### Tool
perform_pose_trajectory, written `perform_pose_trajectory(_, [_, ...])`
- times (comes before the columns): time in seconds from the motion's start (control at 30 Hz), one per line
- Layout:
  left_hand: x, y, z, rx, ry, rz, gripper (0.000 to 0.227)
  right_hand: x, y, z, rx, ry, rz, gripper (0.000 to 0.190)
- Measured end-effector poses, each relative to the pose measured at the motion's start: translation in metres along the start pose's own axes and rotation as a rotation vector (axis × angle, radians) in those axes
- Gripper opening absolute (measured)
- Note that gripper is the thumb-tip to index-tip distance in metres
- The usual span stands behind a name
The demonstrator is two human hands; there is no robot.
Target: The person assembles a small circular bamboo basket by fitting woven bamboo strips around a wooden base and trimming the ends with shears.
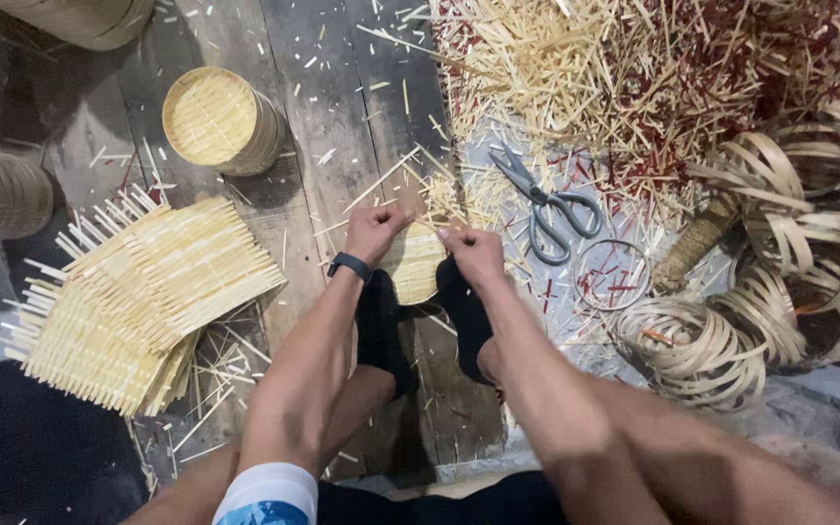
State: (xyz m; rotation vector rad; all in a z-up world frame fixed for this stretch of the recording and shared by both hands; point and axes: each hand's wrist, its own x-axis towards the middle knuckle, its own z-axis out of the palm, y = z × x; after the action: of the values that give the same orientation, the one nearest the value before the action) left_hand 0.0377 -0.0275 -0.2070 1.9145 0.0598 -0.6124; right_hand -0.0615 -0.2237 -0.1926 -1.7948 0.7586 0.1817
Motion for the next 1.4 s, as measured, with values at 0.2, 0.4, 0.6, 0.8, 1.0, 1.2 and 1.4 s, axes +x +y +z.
perform_pose_trajectory(0.2, [-0.029,0.043,-0.025,0.001,-0.174,0.094,0.037,0.018,-0.110,-0.111,-0.287,0.040,-0.200,0.030])
perform_pose_trajectory(0.4, [-0.092,0.074,-0.011,0.414,0.056,0.650,0.026,-0.018,-0.195,-0.256,-1.238,-0.172,-0.331,0.044])
perform_pose_trajectory(0.6, [-0.152,0.035,-0.005,0.825,0.079,0.850,0.030,0.004,-0.060,-0.229,-0.999,-0.372,-0.077,0.036])
perform_pose_trajectory(0.8, [-0.138,0.043,0.027,0.482,0.363,0.561,0.085,0.046,0.071,-0.174,-0.899,0.074,-0.575,0.050])
perform_pose_trajectory(1.0, [-0.107,0.041,0.042,0.577,0.351,0.464,0.095,0.076,0.083,-0.164,-0.861,0.072,-0.248,0.073])
perform_pose_trajectory(1.2, [-0.095,0.032,0.054,0.559,0.446,0.802,0.086,0.090,0.077,-0.171,-0.772,-0.097,-0.010,0.055])
perform_pose_trajectory(1.4, [-0.075,0.032,0.021,0.728,-0.063,0.683,0.098,0.023,0.046,-0.158,-0.479,-0.273,0.227,0.061])
